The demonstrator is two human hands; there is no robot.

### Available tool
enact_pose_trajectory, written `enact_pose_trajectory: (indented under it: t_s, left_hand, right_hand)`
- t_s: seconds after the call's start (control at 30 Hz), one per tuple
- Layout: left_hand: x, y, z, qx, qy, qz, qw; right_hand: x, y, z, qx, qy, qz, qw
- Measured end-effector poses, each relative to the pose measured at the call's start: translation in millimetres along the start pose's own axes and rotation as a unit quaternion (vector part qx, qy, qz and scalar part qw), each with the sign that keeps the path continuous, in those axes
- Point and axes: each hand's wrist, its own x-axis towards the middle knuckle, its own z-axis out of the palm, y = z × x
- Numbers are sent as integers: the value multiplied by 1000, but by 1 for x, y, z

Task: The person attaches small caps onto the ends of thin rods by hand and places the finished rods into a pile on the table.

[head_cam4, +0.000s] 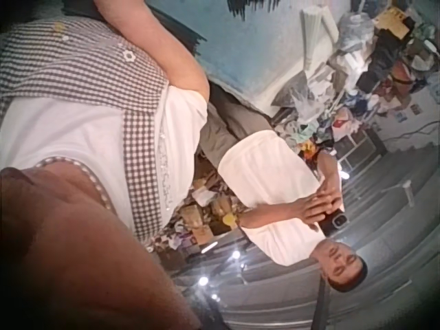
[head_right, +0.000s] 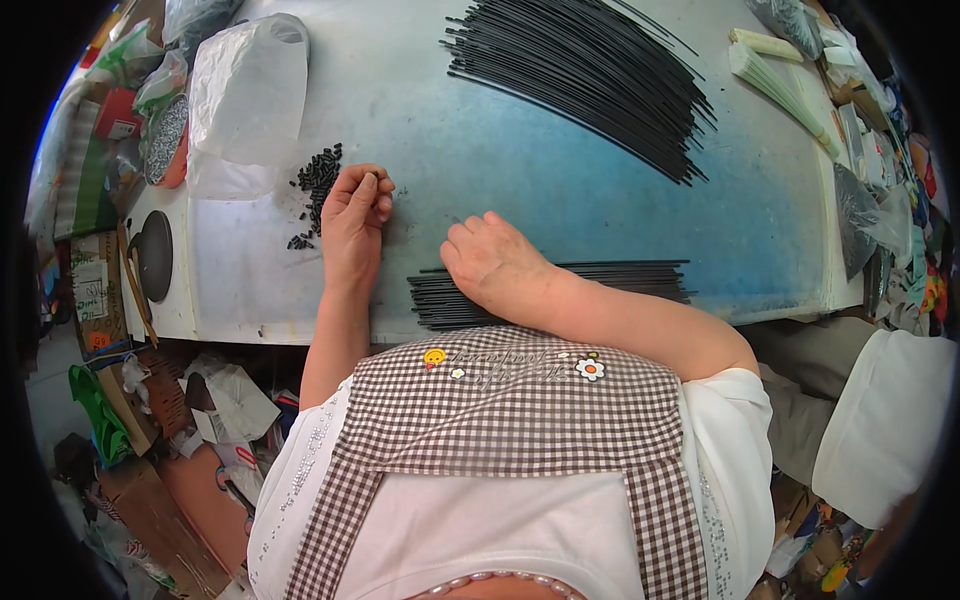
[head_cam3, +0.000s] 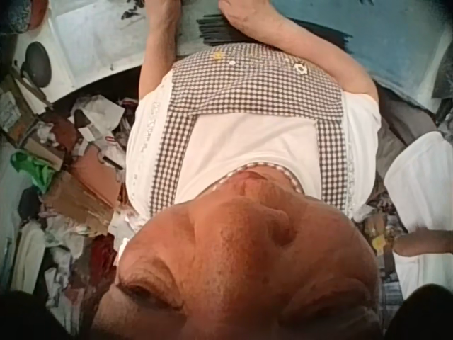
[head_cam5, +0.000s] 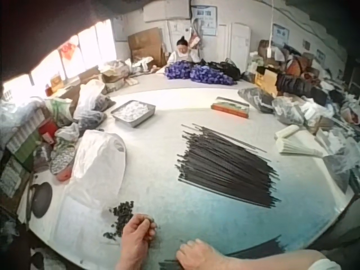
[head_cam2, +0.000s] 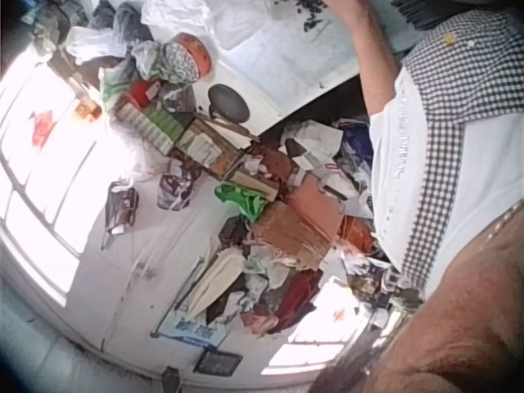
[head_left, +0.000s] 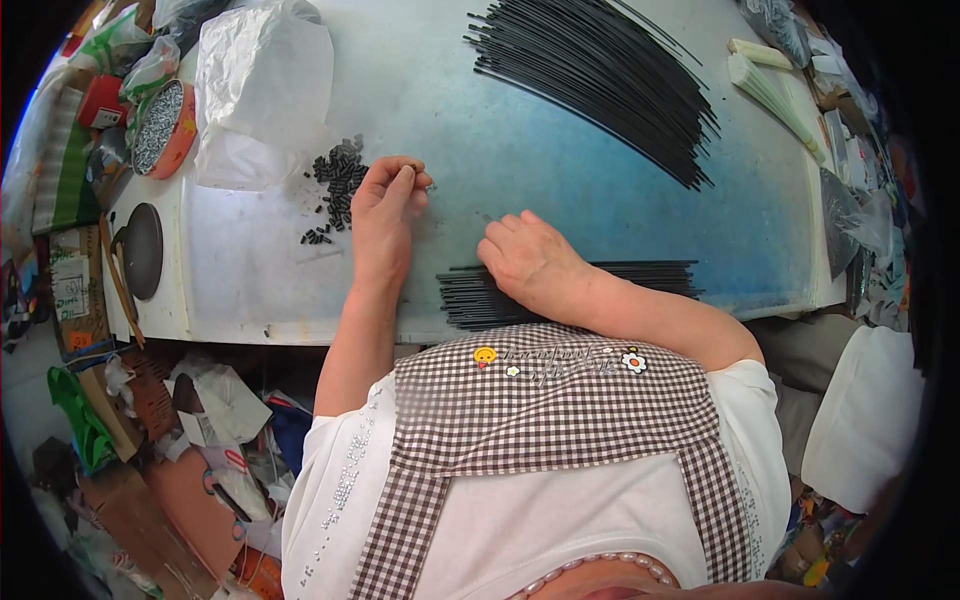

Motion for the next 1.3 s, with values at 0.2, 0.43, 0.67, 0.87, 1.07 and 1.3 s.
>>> enact_pose_trajectory:
  t_s: [0.2, 0.43, 0.67, 0.87, 1.07, 1.3]
  left_hand:
    - [-3, -3, 1, -41, -23, -23, 999]
    - [-12, -6, 7, -41, -66, -54, 996]
    - [-14, -6, 10, -39, -68, -48, 996]
    - [-17, -17, 11, -16, -54, -50, 997]
    - [-22, -21, 15, 88, -43, -19, 995]
    - [-29, -18, 22, 317, -49, 131, 938]
  right_hand:
    - [14, 13, -26, 102, 127, 98, 982]
    - [43, 22, -26, 114, 217, 94, 965]
    - [47, 19, -24, 95, 216, 95, 967]
    - [45, 17, -27, -49, 245, 9, 968]
    - [37, 12, -23, -62, 229, -3, 971]
    - [26, 16, -12, 175, 110, 156, 966]
